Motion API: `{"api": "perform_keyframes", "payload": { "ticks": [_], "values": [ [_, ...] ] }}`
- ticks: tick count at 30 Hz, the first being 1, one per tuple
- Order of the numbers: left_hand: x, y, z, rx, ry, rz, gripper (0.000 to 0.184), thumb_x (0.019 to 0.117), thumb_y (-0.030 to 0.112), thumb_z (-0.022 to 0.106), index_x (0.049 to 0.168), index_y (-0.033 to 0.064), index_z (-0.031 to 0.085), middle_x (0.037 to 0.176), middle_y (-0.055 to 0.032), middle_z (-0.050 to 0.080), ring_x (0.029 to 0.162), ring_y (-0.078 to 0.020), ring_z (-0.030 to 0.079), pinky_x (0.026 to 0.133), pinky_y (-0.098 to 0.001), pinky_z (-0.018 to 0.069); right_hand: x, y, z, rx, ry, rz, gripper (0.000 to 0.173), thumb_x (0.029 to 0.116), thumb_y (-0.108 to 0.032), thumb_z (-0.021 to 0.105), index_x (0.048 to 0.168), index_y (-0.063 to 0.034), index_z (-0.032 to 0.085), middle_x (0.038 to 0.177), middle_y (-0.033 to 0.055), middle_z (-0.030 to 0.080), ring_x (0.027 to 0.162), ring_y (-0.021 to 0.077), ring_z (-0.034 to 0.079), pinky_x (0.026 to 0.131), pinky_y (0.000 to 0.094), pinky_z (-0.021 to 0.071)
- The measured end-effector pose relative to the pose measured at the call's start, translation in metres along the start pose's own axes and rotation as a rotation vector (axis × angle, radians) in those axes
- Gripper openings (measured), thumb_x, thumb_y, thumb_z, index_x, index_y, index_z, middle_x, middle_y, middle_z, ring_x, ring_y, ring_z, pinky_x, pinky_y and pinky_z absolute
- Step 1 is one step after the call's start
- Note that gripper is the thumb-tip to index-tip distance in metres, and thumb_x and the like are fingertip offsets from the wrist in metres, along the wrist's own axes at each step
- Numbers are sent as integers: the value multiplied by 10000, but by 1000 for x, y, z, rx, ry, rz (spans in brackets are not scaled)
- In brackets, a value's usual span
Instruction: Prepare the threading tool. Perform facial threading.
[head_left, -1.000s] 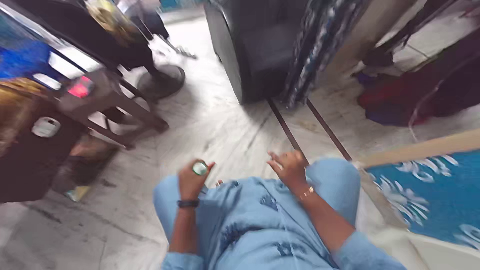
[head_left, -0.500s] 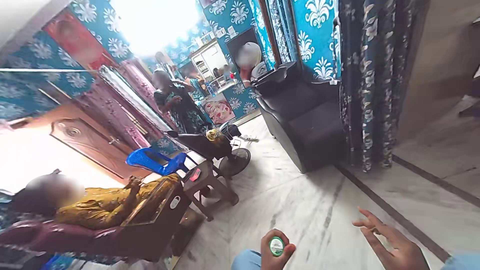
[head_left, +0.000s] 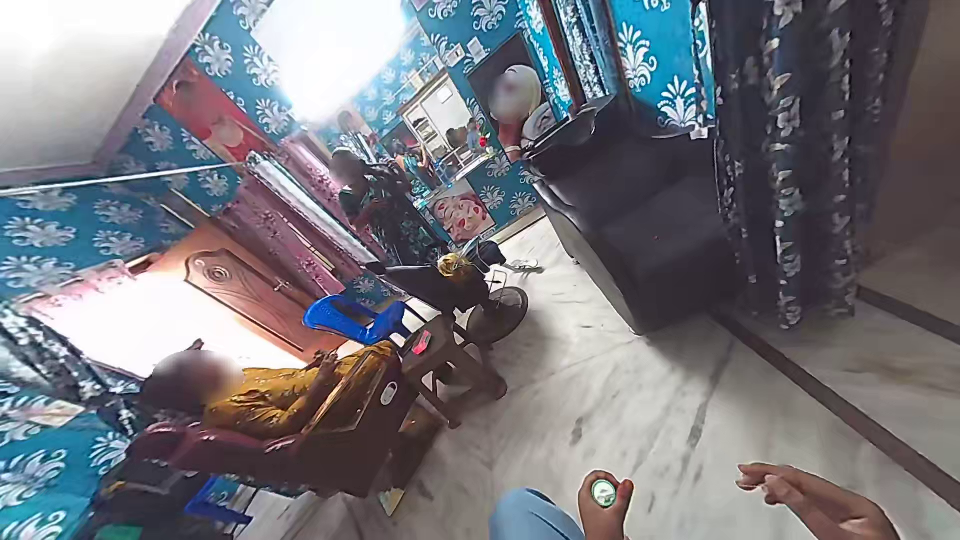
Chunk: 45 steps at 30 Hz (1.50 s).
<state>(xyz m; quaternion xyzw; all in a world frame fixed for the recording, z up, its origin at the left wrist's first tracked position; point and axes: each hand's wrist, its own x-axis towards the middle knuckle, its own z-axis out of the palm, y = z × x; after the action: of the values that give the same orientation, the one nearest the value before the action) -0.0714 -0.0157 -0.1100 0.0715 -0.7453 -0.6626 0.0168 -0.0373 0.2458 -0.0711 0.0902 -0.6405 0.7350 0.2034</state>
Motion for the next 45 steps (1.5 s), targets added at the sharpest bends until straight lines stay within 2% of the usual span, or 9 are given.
{"api": "perform_keyframes", "payload": {
  "ticks": [5, 12, 16, 21, 28, 32, 36, 42, 45],
  "values": [
    [5, -12, 12, 91, -74, -31, 228, 853, 134, 788, 941, -32, 659, 801, -24, 664, 747, -41, 621, 759, -263, 542, 5, -3, -7, -212, -33, -82, 297, 981, -114, 531, 984, 90, 748, 922, 113, 773, 877, 9, 687, 862, 192, 534],
    [8, -19, 15, 157, -125, -107, 253, 859, 159, 795, 968, -33, 671, 845, -58, 672, 790, -86, 625, 797, -319, 540, 5, 4, -9, -174, -38, -64, 262, 961, -114, 558, 867, 52, 738, 872, 49, 762, 845, -16, 693, 838, 180, 561],
    [10, -29, 15, 168, -141, -173, 291, 875, 179, 795, 1013, -45, 669, 890, -88, 676, 821, -119, 628, 808, -344, 540, 5, 7, -7, -264, -86, -61, 304, 960, -150, 562, 820, 53, 741, 827, 97, 756, 803, 22, 685, 802, 195, 546],
    [6, -30, 17, 205, -211, -234, 325, 874, 203, 806, 1047, -33, 664, 896, -89, 670, 752, -116, 626, 691, -326, 553, 5, 14, -3, -312, -82, -51, 321, 974, -165, 545, 846, 37, 760, 837, 98, 763, 780, 43, 684, 769, 210, 547],
    [8, -32, 18, 243, -252, -228, 339, 873, 235, 810, 1043, -22, 668, 887, -87, 670, 703, -110, 619, 660, -313, 549, 5, 16, -3, -279, -23, 5, 324, 975, -167, 522, 845, 19, 753, 839, 39, 764, 772, -8, 680, 770, 188, 558],
    [11, -34, 18, 261, -246, -240, 345, 868, 243, 818, 1047, -13, 671, 909, -92, 675, 735, -126, 629, 680, -329, 554, 5, 22, -3, -296, 4, 1, 339, 984, -201, 522, 851, 3, 757, 850, 26, 769, 757, -21, 674, 748, 174, 560],
    [11, -35, 18, 289, -253, -168, 338, 868, 250, 814, 1033, -19, 692, 923, -108, 698, 816, -157, 659, 795, -383, 561, 10, 27, -9, -305, 75, -8, 380, 1008, -289, 518, 877, -28, 761, 849, -19, 760, 734, -38, 657, 714, 169, 559],
    [8, -26, 18, 228, -177, -103, 291, 873, 216, 802, 1004, -20, 690, 867, -79, 685, 727, -112, 640, 709, -326, 568, 20, 26, -27, -412, 102, 21, 407, 1017, -265, 487, 934, 46, 736, 861, 50, 748, 743, -8, 654, 730, 198, 556],
    [4, -21, 18, 156, -136, -88, 250, 874, 132, 789, 1010, -48, 679, 885, -82, 690, 774, -97, 643, 762, -302, 564, 21, 27, -34, -464, 88, 93, 415, 1038, -260, 485, 990, 76, 724, 876, 106, 742, 743, 56, 667, 727, 252, 569]
  ]
}}
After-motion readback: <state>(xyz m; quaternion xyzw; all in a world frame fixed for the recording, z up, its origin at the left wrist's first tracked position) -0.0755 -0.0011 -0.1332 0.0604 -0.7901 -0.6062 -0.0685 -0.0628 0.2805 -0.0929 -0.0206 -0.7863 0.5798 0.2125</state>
